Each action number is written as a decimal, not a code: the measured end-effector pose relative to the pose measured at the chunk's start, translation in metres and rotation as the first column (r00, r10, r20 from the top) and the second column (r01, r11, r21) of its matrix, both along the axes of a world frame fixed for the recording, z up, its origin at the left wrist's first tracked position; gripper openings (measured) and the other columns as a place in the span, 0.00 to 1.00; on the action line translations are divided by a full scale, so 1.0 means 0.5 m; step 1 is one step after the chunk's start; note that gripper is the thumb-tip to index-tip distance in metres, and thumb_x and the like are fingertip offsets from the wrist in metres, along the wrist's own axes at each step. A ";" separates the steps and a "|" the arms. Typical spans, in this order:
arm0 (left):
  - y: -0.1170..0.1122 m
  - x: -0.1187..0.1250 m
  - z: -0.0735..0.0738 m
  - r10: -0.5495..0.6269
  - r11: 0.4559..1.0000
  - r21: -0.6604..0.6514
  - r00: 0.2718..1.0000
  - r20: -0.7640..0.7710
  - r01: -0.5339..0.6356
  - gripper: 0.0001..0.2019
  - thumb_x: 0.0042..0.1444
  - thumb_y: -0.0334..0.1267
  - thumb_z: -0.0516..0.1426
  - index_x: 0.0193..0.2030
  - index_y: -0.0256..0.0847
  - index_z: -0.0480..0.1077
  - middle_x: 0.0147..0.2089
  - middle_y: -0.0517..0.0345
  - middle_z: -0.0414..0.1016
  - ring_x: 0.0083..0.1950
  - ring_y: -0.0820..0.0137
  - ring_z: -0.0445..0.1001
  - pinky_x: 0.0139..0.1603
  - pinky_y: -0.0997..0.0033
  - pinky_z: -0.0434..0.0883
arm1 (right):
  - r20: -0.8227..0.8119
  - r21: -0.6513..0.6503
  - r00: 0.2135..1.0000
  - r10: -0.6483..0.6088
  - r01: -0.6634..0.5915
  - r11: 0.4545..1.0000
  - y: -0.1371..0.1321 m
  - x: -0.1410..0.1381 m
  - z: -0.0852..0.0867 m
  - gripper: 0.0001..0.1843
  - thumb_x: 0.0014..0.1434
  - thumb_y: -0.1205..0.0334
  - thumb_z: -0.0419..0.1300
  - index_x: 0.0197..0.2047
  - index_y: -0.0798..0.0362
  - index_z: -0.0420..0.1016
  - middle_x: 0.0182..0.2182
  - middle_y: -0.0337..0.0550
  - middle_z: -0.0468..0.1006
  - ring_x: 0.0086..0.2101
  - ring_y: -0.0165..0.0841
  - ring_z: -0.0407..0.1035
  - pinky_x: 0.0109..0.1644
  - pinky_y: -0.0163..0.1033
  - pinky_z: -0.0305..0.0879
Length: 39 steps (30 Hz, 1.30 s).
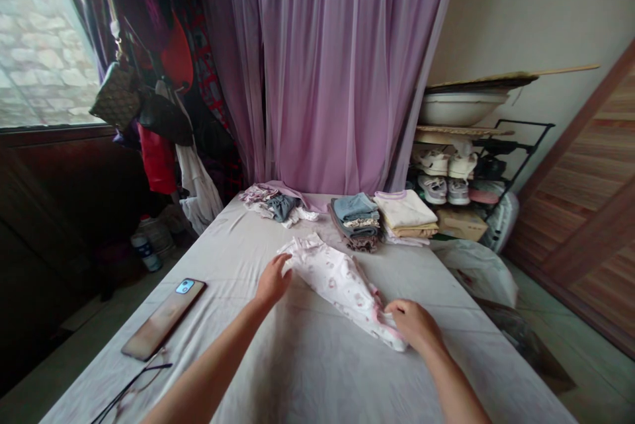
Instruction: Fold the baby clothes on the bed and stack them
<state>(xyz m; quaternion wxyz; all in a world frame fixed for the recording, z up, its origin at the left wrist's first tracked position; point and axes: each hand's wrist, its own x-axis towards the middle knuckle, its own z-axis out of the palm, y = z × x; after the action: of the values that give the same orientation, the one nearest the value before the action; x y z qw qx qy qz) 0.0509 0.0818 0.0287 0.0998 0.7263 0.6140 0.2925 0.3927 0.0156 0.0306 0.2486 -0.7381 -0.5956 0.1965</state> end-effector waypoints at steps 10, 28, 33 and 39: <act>0.163 0.034 0.047 -0.048 0.996 -0.089 0.890 -0.454 0.008 0.27 0.54 0.32 0.58 0.63 0.48 0.66 0.73 0.48 0.51 0.73 0.53 0.48 0.69 0.47 0.50 | 0.091 0.458 0.986 0.143 -0.168 0.873 -0.002 -0.093 0.024 0.19 0.57 0.61 0.47 0.34 0.49 0.80 0.41 0.47 0.82 0.44 0.38 0.75 0.51 0.42 0.70; -0.020 0.071 0.110 -0.345 0.937 -0.069 0.938 -0.027 0.342 0.14 0.66 0.46 0.49 0.49 0.40 0.67 0.35 0.55 0.77 0.36 0.66 0.76 0.37 0.72 0.68 | -0.140 0.475 0.898 0.417 -0.309 0.824 0.086 -0.259 0.082 0.15 0.56 0.55 0.53 0.38 0.51 0.79 0.30 0.48 0.82 0.33 0.39 0.77 0.36 0.38 0.72; -0.041 0.012 0.089 -0.386 0.922 -0.068 0.919 -0.081 0.381 0.15 0.57 0.42 0.60 0.50 0.42 0.69 0.45 0.53 0.79 0.46 0.64 0.76 0.46 0.70 0.68 | -0.441 0.449 0.829 0.342 -0.126 0.885 0.050 -0.248 0.148 0.21 0.57 0.45 0.55 0.42 0.52 0.76 0.24 0.43 0.80 0.20 0.34 0.72 0.24 0.36 0.69; -0.058 -0.042 0.105 -0.318 0.942 -0.110 0.948 0.025 0.318 0.10 0.54 0.32 0.57 0.41 0.45 0.76 0.40 0.58 0.81 0.41 0.67 0.77 0.43 0.73 0.67 | -0.499 0.605 0.823 0.272 0.106 0.790 0.025 -0.216 0.262 0.20 0.57 0.44 0.58 0.43 0.51 0.74 0.21 0.37 0.75 0.20 0.31 0.69 0.24 0.34 0.68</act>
<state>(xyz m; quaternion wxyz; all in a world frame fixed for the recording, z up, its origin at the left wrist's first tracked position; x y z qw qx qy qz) 0.0297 0.0530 0.0813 0.1888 0.8080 0.5039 0.2401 0.2848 0.0282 0.1617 0.6267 -0.4984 -0.5595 0.2141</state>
